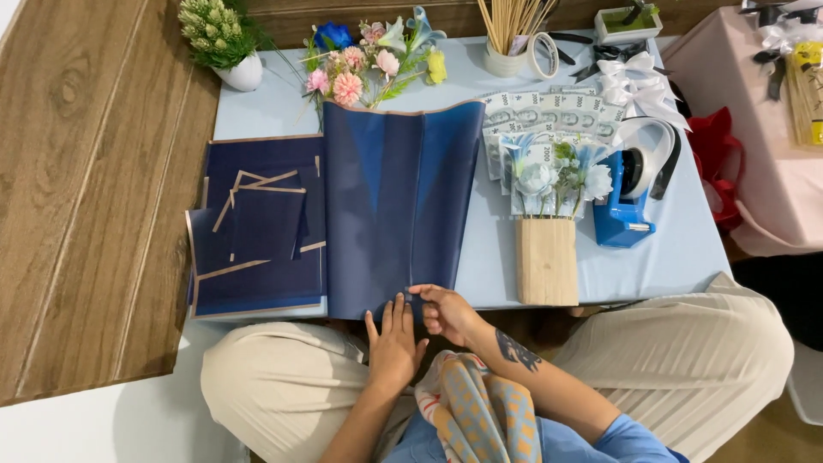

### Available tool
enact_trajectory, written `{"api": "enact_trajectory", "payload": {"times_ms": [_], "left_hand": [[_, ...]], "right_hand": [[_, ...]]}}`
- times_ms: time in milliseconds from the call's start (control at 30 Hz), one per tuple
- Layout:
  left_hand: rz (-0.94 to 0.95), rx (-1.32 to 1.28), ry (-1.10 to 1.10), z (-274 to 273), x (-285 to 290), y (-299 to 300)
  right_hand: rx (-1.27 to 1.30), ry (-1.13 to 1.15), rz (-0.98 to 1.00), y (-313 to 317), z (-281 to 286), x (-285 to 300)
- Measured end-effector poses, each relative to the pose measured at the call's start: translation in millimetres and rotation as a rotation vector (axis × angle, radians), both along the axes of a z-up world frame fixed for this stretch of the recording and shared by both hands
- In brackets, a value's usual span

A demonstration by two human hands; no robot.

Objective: The person wraps a bouquet of artificial flowers and banknotes in blue paper. They fold the paper around the bouquet, secure it with tape, and adjust the wrapping to create a neat presentation.

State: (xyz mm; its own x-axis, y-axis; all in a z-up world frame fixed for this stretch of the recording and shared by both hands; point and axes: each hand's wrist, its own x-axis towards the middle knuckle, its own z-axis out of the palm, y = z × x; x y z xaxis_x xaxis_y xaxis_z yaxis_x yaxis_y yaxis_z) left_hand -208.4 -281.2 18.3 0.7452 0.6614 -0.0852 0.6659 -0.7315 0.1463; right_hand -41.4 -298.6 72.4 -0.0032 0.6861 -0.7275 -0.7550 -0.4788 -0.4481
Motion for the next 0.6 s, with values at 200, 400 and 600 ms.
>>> {"api": "enact_trajectory", "payload": {"times_ms": [200,400,600], "left_hand": [[-0.016,0.024,-0.048,-7.3,-2.2,-0.3],[-0.012,0.010,-0.059,-4.2,-0.6,0.2],[-0.037,-0.017,0.004,22.8,6.7,4.5]], "right_hand": [[0.006,-0.015,-0.031,1.3,-4.2,1.7],[-0.011,-0.074,-0.019,1.7,-2.7,0.5],[0.011,-0.158,-0.007,-0.9,4.4,-1.7]]}}
